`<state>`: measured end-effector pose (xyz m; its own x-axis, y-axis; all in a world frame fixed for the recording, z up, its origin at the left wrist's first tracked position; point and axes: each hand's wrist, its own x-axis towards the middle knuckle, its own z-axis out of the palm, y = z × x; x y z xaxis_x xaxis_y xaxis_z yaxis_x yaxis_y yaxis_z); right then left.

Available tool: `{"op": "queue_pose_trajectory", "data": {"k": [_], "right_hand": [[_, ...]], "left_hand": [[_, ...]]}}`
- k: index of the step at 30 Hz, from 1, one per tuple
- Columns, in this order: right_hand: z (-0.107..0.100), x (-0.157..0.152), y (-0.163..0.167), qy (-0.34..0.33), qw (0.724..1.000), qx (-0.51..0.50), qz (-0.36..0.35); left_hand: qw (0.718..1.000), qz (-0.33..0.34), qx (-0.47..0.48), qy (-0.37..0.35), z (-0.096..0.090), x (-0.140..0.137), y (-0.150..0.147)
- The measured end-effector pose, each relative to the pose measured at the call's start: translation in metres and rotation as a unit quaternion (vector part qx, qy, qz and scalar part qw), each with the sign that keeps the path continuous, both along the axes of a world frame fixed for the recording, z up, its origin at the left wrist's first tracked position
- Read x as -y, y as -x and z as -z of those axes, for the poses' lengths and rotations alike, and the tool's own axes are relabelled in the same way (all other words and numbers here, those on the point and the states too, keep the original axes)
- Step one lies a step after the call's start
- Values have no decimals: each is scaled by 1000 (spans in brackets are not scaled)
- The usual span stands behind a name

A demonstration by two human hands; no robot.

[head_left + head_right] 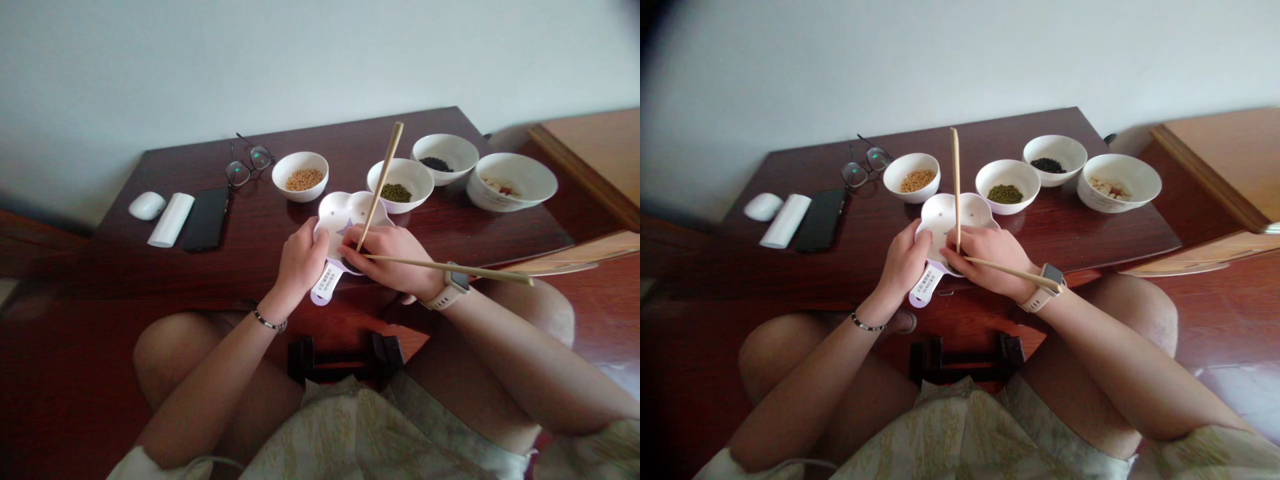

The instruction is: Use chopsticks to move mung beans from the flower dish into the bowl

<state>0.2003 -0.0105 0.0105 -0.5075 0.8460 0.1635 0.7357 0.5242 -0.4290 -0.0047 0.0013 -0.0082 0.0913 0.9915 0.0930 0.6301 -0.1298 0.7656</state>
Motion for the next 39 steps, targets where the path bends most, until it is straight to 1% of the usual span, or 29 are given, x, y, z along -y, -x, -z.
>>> {"op": "queue_pose_trajectory", "data": {"k": [18, 39], "right_hand": [[-4, 2, 1, 8, 1000, 12, 12], [-6, 2, 1, 14, 1000, 21, -4]], "left_hand": [[1000, 1, 1, -11, -1, 0, -1], [1000, -2, 5, -10, -3, 0, -2]]}}
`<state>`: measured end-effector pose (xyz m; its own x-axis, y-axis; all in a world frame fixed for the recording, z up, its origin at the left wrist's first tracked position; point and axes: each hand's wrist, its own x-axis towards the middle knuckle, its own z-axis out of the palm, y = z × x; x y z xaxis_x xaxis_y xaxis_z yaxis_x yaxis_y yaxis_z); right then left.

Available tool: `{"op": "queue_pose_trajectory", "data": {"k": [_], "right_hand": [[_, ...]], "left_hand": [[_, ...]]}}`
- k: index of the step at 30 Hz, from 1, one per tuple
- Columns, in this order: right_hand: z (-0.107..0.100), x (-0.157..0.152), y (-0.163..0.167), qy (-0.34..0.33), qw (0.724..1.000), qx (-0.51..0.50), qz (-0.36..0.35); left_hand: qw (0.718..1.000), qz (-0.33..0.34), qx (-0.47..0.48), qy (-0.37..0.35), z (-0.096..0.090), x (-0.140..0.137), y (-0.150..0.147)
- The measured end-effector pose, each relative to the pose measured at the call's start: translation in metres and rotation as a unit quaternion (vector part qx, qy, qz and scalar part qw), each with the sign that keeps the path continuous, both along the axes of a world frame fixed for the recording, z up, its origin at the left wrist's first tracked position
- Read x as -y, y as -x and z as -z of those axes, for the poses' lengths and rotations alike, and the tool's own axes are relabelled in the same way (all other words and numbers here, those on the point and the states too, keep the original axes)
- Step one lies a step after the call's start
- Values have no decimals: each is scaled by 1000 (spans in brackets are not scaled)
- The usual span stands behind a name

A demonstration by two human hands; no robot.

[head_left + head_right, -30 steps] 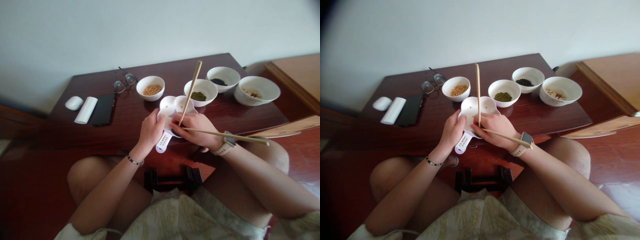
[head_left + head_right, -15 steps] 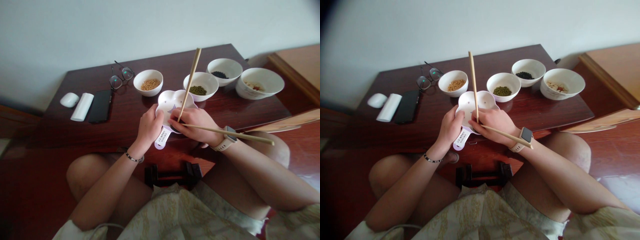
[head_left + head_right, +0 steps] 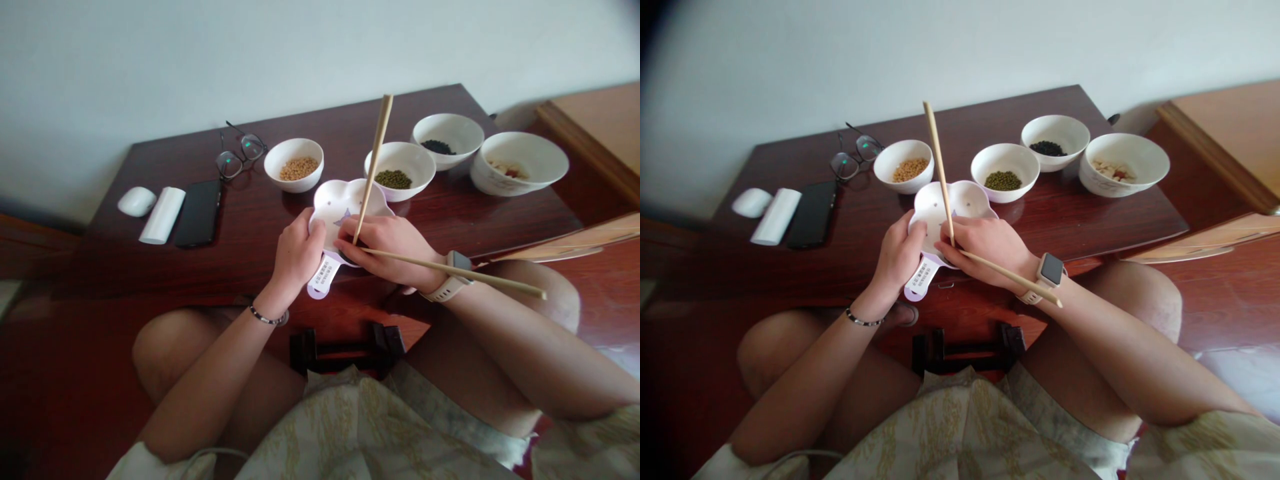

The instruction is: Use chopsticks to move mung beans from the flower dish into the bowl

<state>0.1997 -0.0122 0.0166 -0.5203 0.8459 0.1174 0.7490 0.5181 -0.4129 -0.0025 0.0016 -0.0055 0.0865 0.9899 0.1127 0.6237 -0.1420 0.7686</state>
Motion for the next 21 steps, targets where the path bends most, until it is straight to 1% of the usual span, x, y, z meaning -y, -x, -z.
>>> {"op": "queue_pose_trajectory", "data": {"k": [21], "right_hand": [[-2, 1, 0, 3, 1000, 7, -4]], "left_hand": [[1000, 5, 1, -4, 1, -1, 1]]}}
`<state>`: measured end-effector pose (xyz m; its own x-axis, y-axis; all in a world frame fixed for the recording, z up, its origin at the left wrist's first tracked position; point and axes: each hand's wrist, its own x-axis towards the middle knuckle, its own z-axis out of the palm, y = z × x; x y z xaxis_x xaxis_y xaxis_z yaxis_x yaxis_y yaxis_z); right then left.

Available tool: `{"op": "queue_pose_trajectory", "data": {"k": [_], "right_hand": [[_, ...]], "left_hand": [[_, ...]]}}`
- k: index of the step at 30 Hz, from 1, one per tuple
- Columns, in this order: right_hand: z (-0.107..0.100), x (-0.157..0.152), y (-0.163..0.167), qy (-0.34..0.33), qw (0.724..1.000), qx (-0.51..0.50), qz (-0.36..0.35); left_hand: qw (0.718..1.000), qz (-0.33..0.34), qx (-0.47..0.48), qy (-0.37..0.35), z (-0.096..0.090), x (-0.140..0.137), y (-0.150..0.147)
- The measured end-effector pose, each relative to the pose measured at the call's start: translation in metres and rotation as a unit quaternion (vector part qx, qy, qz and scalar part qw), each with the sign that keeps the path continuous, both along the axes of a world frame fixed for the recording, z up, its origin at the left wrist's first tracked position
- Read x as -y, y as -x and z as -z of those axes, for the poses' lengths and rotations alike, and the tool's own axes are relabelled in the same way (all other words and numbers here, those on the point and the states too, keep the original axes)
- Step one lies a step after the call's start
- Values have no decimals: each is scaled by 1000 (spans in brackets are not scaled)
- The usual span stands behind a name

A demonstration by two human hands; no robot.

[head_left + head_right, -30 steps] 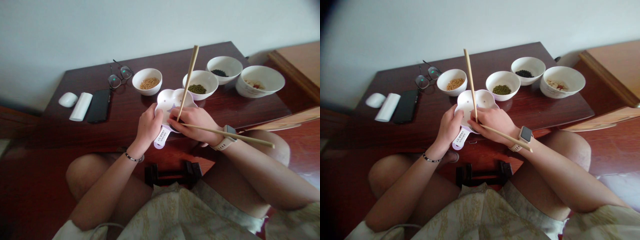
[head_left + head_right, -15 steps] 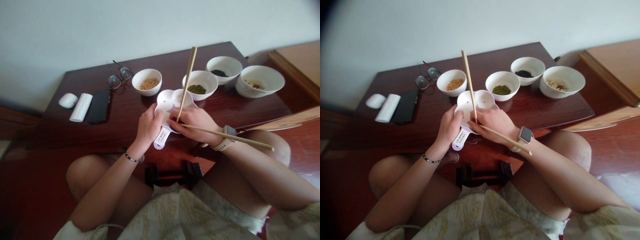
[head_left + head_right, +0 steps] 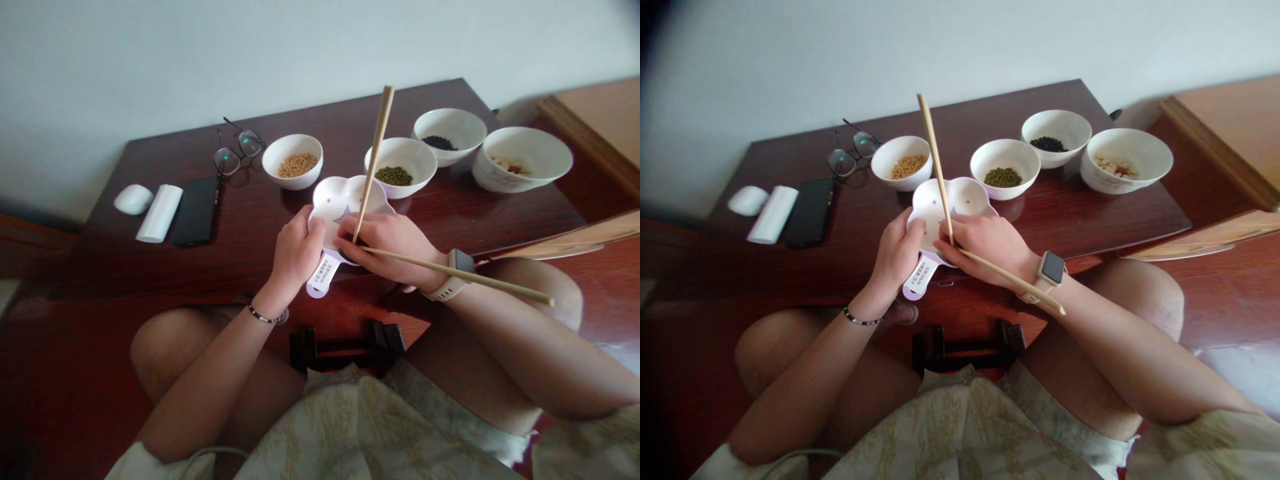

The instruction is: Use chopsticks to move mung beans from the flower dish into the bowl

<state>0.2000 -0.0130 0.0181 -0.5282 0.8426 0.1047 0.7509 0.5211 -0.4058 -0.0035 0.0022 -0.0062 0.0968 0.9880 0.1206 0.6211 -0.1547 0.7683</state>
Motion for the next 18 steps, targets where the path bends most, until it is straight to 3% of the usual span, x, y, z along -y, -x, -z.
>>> {"op": "queue_pose_trajectory", "data": {"k": [18], "right_hand": [[-1, 1, 2, -8, 1000, -6, 10]], "left_hand": [[1000, 5, 5, -4, 0, 0, -1]]}}
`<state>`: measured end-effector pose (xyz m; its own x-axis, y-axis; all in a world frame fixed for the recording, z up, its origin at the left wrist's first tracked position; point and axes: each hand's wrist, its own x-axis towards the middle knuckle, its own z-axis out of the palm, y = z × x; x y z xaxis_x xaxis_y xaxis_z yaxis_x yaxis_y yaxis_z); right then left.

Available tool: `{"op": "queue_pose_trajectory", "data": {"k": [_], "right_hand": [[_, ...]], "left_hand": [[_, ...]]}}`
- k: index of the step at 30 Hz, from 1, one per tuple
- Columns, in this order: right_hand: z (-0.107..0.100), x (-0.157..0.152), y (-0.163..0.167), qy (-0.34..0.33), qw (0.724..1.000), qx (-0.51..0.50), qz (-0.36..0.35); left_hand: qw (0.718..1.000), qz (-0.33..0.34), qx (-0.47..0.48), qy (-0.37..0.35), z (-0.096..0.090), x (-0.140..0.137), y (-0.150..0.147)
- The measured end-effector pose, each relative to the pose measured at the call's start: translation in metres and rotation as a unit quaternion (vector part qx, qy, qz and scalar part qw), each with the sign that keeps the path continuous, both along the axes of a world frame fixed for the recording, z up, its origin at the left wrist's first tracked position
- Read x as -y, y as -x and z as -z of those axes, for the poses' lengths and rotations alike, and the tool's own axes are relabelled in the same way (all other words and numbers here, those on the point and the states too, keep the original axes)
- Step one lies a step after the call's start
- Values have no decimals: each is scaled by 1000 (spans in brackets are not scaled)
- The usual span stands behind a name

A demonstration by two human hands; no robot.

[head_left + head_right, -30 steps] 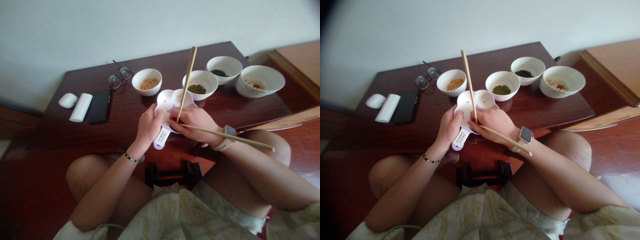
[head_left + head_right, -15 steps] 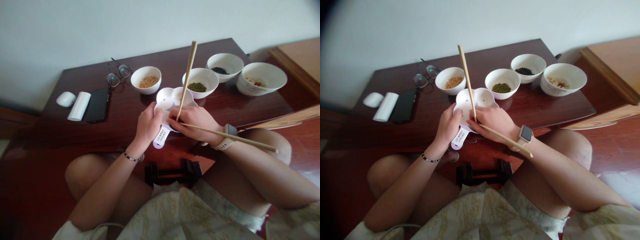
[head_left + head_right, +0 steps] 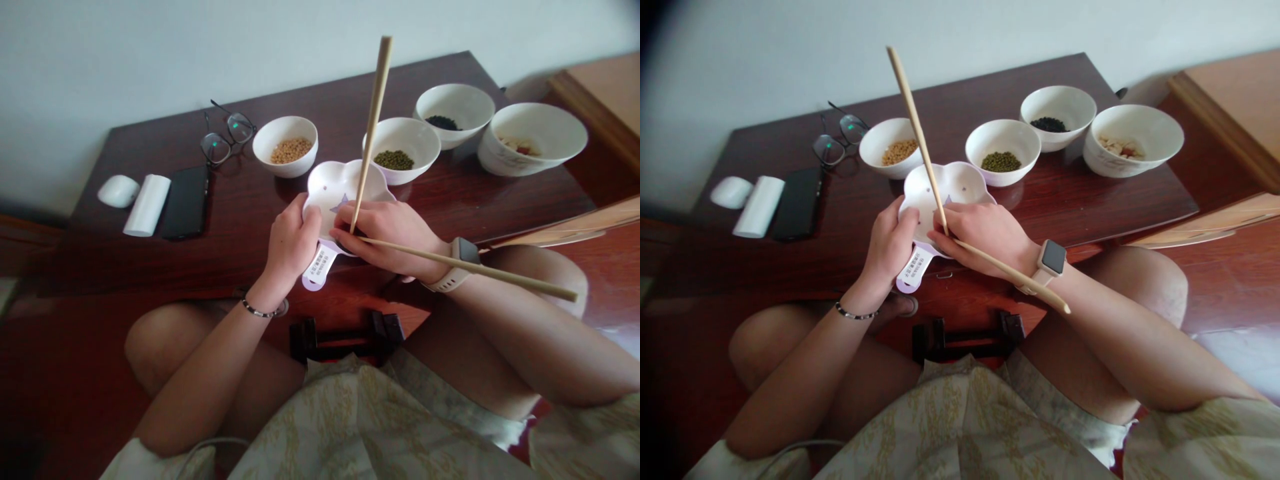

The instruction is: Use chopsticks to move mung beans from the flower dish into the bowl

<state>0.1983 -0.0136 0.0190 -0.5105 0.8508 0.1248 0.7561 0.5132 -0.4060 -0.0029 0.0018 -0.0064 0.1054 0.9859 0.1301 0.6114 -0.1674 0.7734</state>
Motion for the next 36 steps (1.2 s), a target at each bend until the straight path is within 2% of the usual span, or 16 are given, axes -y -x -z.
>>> {"op": "queue_pose_trajectory", "data": {"k": [7, 36], "right_hand": [[1, 0, -1, -15, 1000, -6, -14], [-1, 2, 2, -3, 1000, 10, -9]], "left_hand": [[1000, -2, -8, -6, 0, 0, 0], [1000, -4, -20, -13, 1, 2, 0]]}}
